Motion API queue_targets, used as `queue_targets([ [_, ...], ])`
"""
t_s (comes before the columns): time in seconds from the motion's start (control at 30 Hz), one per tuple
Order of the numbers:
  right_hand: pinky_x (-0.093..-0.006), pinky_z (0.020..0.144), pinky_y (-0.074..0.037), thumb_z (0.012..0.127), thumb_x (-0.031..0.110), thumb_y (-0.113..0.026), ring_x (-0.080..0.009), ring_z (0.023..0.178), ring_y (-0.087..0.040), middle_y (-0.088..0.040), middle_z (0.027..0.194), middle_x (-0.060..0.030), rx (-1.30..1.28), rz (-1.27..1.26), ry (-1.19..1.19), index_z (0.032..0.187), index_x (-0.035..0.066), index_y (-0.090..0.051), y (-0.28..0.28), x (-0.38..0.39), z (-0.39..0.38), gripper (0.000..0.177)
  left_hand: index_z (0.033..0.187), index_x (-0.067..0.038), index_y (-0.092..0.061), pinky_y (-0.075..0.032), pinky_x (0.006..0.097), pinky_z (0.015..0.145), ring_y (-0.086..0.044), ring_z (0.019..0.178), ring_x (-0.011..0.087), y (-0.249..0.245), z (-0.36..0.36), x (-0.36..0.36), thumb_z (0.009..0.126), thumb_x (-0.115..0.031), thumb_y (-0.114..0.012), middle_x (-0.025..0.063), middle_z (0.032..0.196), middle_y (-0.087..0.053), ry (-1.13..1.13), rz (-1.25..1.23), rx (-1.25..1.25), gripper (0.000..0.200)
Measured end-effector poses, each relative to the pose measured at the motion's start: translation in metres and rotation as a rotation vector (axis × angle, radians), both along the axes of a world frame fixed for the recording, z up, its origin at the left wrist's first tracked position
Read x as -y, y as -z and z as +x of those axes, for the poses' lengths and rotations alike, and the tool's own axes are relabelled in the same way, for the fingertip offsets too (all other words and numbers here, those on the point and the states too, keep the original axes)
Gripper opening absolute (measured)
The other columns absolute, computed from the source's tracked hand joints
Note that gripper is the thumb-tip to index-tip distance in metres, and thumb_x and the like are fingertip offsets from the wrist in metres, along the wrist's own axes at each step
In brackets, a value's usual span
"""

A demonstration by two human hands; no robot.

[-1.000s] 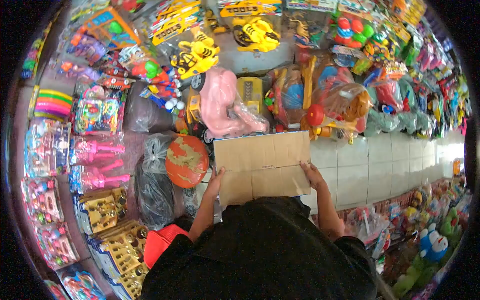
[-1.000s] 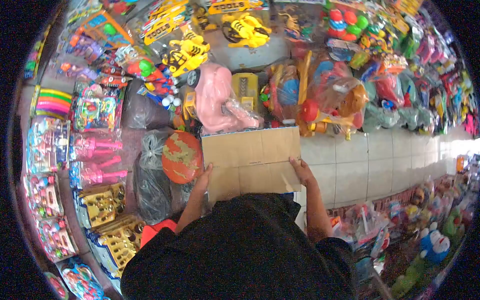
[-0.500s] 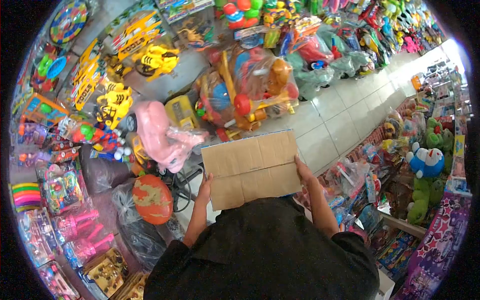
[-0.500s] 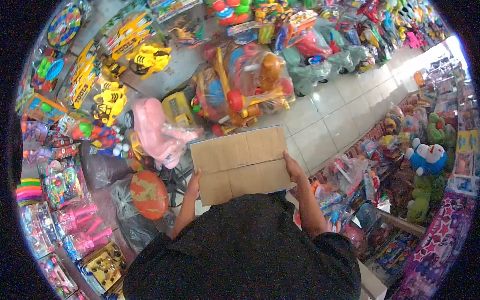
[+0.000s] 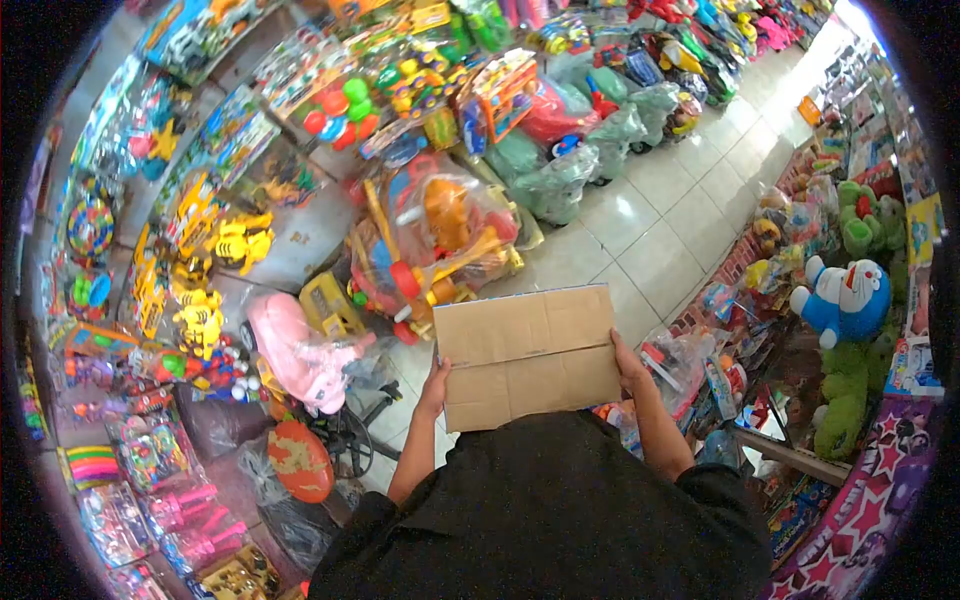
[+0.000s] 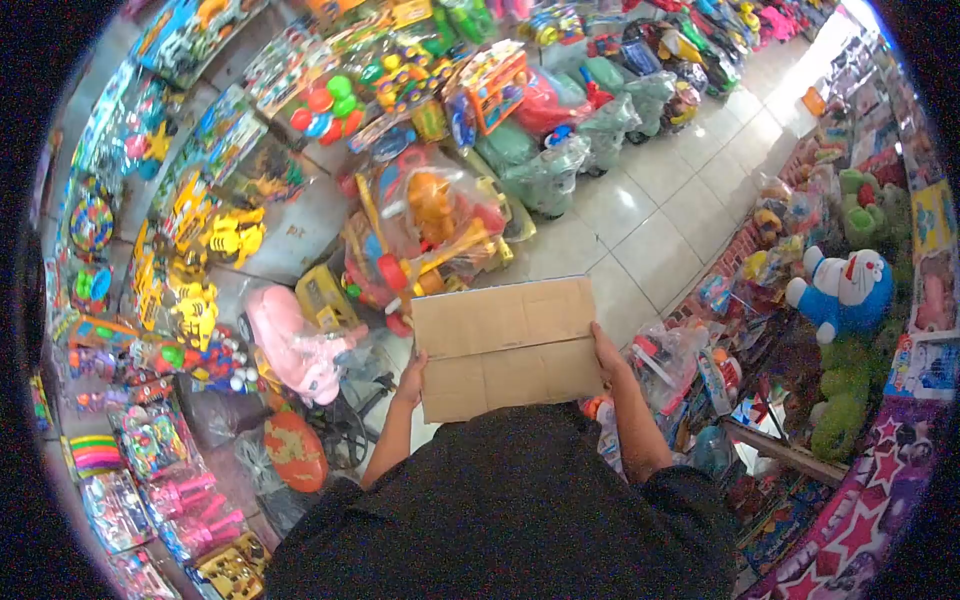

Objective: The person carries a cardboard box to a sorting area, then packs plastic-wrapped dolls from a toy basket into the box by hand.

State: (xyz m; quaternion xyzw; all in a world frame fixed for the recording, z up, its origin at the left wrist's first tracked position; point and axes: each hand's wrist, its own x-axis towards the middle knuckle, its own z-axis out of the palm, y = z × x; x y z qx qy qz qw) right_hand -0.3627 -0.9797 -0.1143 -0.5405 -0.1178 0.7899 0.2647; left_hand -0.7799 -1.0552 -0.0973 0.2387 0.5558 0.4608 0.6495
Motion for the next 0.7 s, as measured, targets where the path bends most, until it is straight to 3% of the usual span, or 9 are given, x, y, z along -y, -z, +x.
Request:
queue_targets([
  [0.07,-0.0373,0.099,-0.039,0.093,0.059,-0.035,-0.0265,0.117,-0.052,-0.052,0.132,-0.0136,0.206,0.075,0.015,0.135,0.002,-0.043,0.022,-0.007,0.036,0.070,0.145,-0.007,-0.022,-0.036,0.0367,0.104,-0.041,0.127,0.0216,-0.026,0.040,-0.029,0.095,-0.040,-0.049,0.0098,0.139,-0.040,0.038,-0.006,0.021,0.066],
  [0.3,-0.0338,0.097,-0.037,0.093,0.059,-0.036,-0.0228,0.114,-0.052,-0.054,0.126,-0.0164,0.650,0.199,0.179,0.128,-0.003,-0.051,0.056,-0.019,0.143,0.073,0.148,-0.012,-0.014,-0.027,0.0347,0.108,-0.032,0.132,0.0209,-0.015,0.126,-0.131,0.098,-0.034,-0.045,0.0083,0.144,-0.033,0.335,-0.018,0.124,0.063],
  [0.47,-0.0327,0.098,-0.036,0.093,0.059,-0.037,-0.0221,0.114,-0.051,-0.055,0.125,-0.0168,0.663,0.238,0.432,0.127,-0.005,-0.051,-0.038,-0.036,0.174,0.074,0.142,-0.006,-0.026,-0.033,0.0373,0.106,-0.040,0.127,0.0226,-0.036,0.203,-0.197,0.094,-0.041,-0.051,0.0105,0.138,-0.042,0.421,0.149,-0.033,0.064],
  [0.5,-0.0329,0.099,-0.036,0.093,0.059,-0.037,-0.0222,0.114,-0.051,-0.055,0.125,-0.0167,0.668,0.241,0.463,0.127,-0.005,-0.050,-0.047,-0.042,0.183,0.074,0.144,-0.008,-0.022,-0.030,0.0366,0.107,-0.036,0.129,0.0221,-0.029,0.213,-0.212,0.095,-0.039,-0.049,0.0103,0.140,-0.038,0.472,0.098,0.018,0.064],
  [0.57,-0.0333,0.099,-0.035,0.093,0.059,-0.036,-0.0228,0.115,-0.051,-0.055,0.125,-0.0164,0.779,0.287,0.469,0.128,-0.005,-0.050,-0.019,-0.052,0.216,0.074,0.148,-0.011,-0.013,-0.025,0.0350,0.109,-0.029,0.133,0.0210,0.001,0.229,-0.244,0.097,-0.036,-0.045,0.0098,0.145,-0.032,0.561,-0.005,0.119,0.065],
  [0.7,-0.0361,0.100,-0.036,0.098,0.052,-0.025,-0.0290,0.119,-0.050,-0.055,0.126,-0.0194,0.928,0.440,0.472,0.124,-0.006,-0.053,0.037,-0.087,0.280,0.069,0.149,-0.012,-0.011,-0.025,0.0357,0.109,-0.029,0.133,0.0217,0.027,0.281,-0.314,0.097,-0.040,-0.045,0.0119,0.146,-0.030,0.702,0.092,0.101,0.069],
])
